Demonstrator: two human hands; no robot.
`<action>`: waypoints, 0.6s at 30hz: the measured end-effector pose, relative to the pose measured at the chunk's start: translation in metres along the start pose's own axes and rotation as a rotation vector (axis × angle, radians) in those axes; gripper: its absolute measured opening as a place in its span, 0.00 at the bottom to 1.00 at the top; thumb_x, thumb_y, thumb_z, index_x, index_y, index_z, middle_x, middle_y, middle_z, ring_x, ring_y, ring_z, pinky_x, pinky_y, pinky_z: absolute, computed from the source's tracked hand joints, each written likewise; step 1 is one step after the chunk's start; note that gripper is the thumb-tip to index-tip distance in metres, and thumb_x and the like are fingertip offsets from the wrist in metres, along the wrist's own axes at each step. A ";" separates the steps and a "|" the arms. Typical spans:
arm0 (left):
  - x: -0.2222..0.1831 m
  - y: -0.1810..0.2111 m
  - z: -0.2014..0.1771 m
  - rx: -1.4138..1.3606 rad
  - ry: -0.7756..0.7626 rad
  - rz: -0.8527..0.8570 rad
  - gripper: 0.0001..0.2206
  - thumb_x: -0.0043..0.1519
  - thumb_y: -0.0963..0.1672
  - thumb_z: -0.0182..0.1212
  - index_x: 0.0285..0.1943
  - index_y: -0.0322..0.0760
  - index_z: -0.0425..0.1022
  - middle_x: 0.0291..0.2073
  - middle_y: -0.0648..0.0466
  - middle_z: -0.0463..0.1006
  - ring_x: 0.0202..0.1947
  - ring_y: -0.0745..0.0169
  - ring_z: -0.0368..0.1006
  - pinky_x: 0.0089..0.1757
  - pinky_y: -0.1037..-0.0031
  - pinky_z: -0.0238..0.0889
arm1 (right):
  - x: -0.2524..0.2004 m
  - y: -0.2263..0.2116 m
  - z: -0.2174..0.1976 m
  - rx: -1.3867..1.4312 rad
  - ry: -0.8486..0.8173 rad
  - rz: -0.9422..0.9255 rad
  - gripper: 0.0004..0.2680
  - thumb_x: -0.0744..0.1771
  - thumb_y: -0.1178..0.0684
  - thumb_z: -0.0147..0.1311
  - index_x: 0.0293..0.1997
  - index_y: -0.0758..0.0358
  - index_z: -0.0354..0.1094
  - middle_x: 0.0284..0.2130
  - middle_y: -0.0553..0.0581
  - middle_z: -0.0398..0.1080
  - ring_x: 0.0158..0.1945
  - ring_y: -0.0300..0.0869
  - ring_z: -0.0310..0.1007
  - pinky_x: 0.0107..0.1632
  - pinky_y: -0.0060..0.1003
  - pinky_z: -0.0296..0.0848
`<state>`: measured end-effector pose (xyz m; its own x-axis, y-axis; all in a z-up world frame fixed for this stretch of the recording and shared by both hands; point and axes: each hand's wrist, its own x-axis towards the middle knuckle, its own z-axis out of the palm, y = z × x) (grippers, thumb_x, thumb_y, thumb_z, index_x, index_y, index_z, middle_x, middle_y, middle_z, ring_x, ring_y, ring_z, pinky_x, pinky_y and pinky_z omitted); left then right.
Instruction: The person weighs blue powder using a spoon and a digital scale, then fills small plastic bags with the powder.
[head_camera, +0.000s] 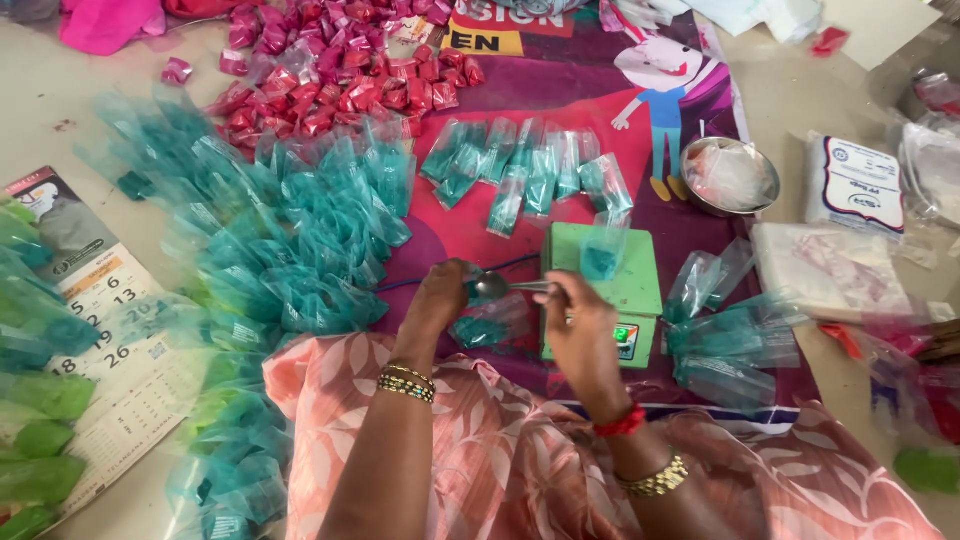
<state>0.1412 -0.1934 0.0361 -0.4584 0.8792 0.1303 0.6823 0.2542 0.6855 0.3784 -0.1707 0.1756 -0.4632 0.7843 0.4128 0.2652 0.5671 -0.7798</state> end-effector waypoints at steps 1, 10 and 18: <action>0.000 0.001 0.001 0.001 -0.004 -0.002 0.13 0.54 0.36 0.55 0.47 0.32 0.79 0.44 0.33 0.80 0.51 0.33 0.75 0.51 0.52 0.68 | -0.001 0.001 0.008 0.000 0.000 0.004 0.08 0.68 0.65 0.51 0.51 0.69 0.70 0.39 0.62 0.78 0.43 0.44 0.84 0.39 0.34 0.82; 0.001 0.003 -0.001 0.018 -0.028 0.107 0.13 0.55 0.36 0.56 0.47 0.33 0.78 0.46 0.36 0.79 0.52 0.33 0.74 0.53 0.50 0.65 | -0.009 0.020 0.052 -0.288 -0.197 -0.276 0.10 0.66 0.66 0.53 0.51 0.67 0.69 0.38 0.67 0.75 0.37 0.61 0.77 0.38 0.52 0.76; 0.002 0.009 -0.001 -0.057 -0.084 0.103 0.18 0.53 0.37 0.58 0.52 0.36 0.79 0.48 0.39 0.80 0.53 0.36 0.74 0.53 0.53 0.65 | -0.006 0.071 0.067 0.315 -0.023 0.308 0.07 0.68 0.65 0.50 0.48 0.72 0.72 0.36 0.59 0.79 0.41 0.42 0.85 0.40 0.35 0.79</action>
<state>0.1454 -0.1896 0.0435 -0.3371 0.9305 0.1432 0.6886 0.1399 0.7115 0.3436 -0.1522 0.0858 -0.4228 0.8967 0.1311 0.1243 0.2007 -0.9717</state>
